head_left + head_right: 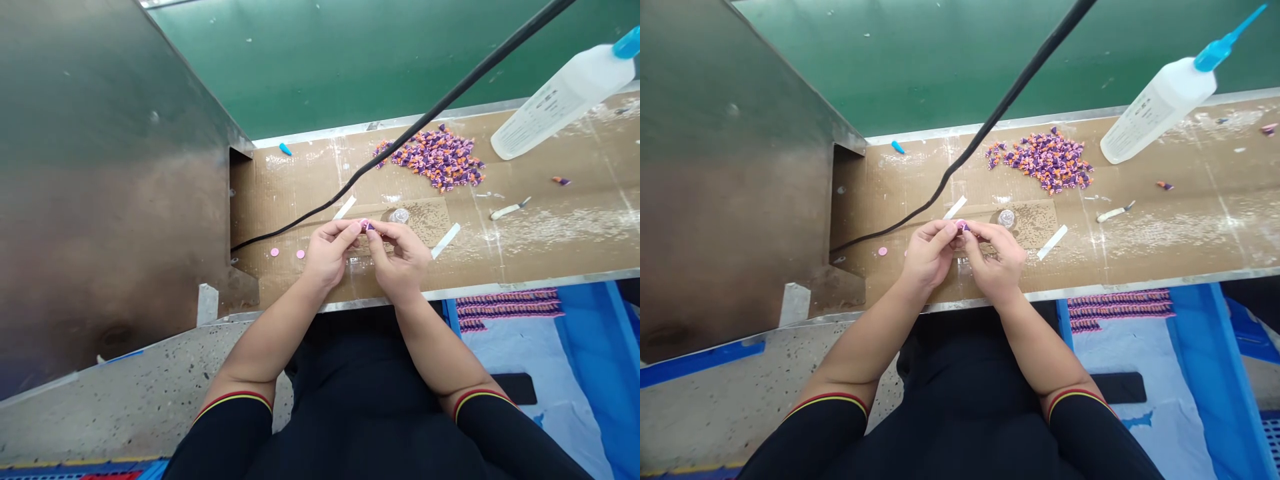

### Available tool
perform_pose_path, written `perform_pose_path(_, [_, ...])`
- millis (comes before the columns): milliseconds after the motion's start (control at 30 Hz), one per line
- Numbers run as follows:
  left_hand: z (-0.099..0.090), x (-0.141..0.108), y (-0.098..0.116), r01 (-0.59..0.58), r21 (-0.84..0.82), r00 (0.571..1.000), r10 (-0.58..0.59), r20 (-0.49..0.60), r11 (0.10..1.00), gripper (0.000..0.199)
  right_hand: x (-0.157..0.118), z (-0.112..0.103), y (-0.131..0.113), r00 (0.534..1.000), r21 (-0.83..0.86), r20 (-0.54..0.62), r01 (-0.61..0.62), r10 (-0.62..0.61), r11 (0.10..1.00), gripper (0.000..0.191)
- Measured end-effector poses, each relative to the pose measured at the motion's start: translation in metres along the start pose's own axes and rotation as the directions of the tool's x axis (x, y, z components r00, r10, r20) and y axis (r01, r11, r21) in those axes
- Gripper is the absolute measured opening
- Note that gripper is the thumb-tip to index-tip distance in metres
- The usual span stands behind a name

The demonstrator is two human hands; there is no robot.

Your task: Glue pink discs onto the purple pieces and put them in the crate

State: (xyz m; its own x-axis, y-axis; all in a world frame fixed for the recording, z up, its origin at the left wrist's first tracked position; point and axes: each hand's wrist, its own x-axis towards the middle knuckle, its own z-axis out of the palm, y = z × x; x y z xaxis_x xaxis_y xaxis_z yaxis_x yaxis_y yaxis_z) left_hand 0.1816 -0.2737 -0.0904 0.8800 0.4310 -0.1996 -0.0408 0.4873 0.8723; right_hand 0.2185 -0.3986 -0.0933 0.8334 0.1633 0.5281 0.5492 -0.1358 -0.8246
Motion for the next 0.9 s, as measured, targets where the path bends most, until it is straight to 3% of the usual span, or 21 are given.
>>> perform_pose_path(267, [0.003,-0.009,-0.001,-0.225,0.170,0.974,0.226,0.014,0.959,0.042,-0.004,0.003,0.001,0.994,0.025,-0.098,0.043,-0.041,0.999,0.010])
perform_pose_path(600, [0.010,-0.018,0.009,-0.261,0.237,0.964,0.264,0.021,0.936,0.037,-0.002,-0.003,0.000,0.999,-0.024,-0.035,0.022,-0.023,0.999,0.009])
perform_pose_path(900, [0.001,-0.013,-0.004,-0.262,0.195,0.963,0.242,0.120,0.945,0.036,-0.002,0.000,0.001,0.992,0.002,-0.099,0.075,-0.074,0.997,0.010])
